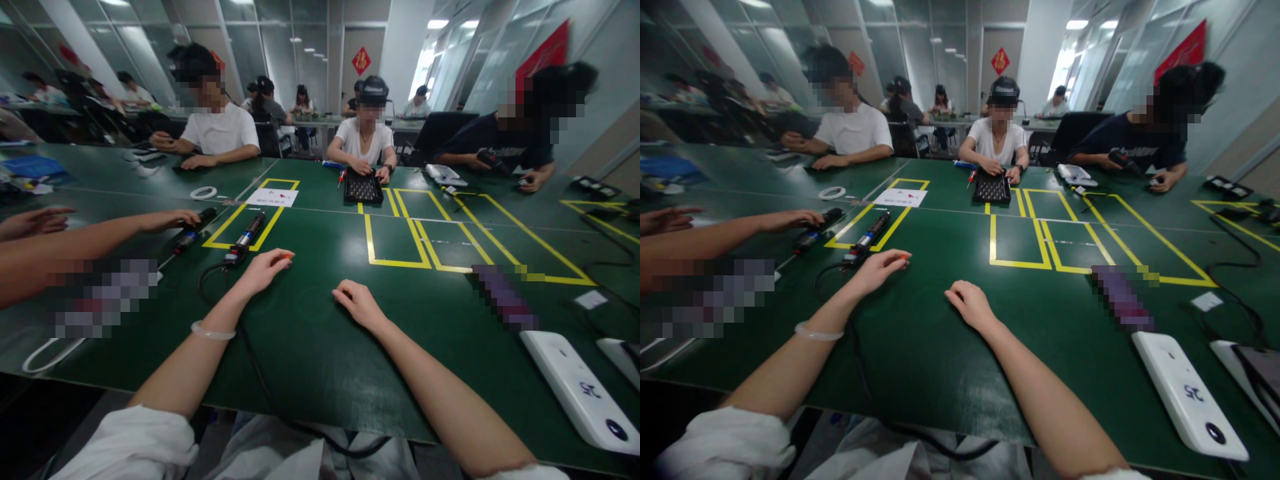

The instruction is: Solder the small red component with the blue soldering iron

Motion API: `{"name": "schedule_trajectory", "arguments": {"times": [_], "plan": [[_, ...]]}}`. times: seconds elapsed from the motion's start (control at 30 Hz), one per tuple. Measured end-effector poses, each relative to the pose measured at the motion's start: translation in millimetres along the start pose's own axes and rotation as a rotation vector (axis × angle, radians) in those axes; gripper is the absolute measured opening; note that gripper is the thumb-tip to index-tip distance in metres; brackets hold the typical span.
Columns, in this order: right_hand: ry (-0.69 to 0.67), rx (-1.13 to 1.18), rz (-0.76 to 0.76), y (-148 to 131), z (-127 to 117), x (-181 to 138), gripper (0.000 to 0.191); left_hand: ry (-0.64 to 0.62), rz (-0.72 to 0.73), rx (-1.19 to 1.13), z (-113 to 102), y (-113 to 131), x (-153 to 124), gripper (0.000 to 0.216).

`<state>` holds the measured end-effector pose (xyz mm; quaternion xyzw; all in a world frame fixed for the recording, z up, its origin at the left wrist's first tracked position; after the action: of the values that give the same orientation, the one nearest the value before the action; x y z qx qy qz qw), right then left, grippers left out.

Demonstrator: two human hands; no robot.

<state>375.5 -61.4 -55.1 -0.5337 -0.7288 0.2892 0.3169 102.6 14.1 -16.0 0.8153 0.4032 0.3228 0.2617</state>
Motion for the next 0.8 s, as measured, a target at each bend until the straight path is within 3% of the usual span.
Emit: {"name": "schedule_trajectory", "arguments": {"times": [0.1, 0.27, 0.37, 0.5, 0.63, 0.8], "plan": [[-0.001, 0.019, 0.024, -1, 1, -2, 0.005, -0.18, 0.05, -0.163, 30, 30, -1, 0.046], [-0.025, 0.009, -0.023, -5, 3, -5, 0.037, -0.363, 0.106, -0.226, 57, 62, -8, 0.053], [-0.041, -0.046, -0.08, -9, 3, -5, 0.028, -0.426, 0.152, -0.231, 61, 71, -11, 0.053], [-0.045, -0.02, -0.059, -9, 3, -5, 0.011, -0.415, 0.17, -0.234, 61, 73, -12, 0.056], [-0.067, 0.171, 0.038, -6, 3, -3, 0.012, -0.377, 0.219, -0.197, 60, 72, -10, 0.062], [-0.096, 0.321, 0.12, -3, 2, -1, 0.021, -0.32, 0.284, 0.022, 60, 76, -10, 0.041]]}}
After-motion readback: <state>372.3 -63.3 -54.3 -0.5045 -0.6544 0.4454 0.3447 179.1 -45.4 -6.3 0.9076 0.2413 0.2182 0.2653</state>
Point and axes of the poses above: each hand's wrist, its own x-axis towards the middle knuckle, its own z-axis out of the palm, y = z × x, the point moved 1 cm from there along x, towards the middle knuckle, and after that the axes turned 13 degrees about z, right-handed, at the moved point
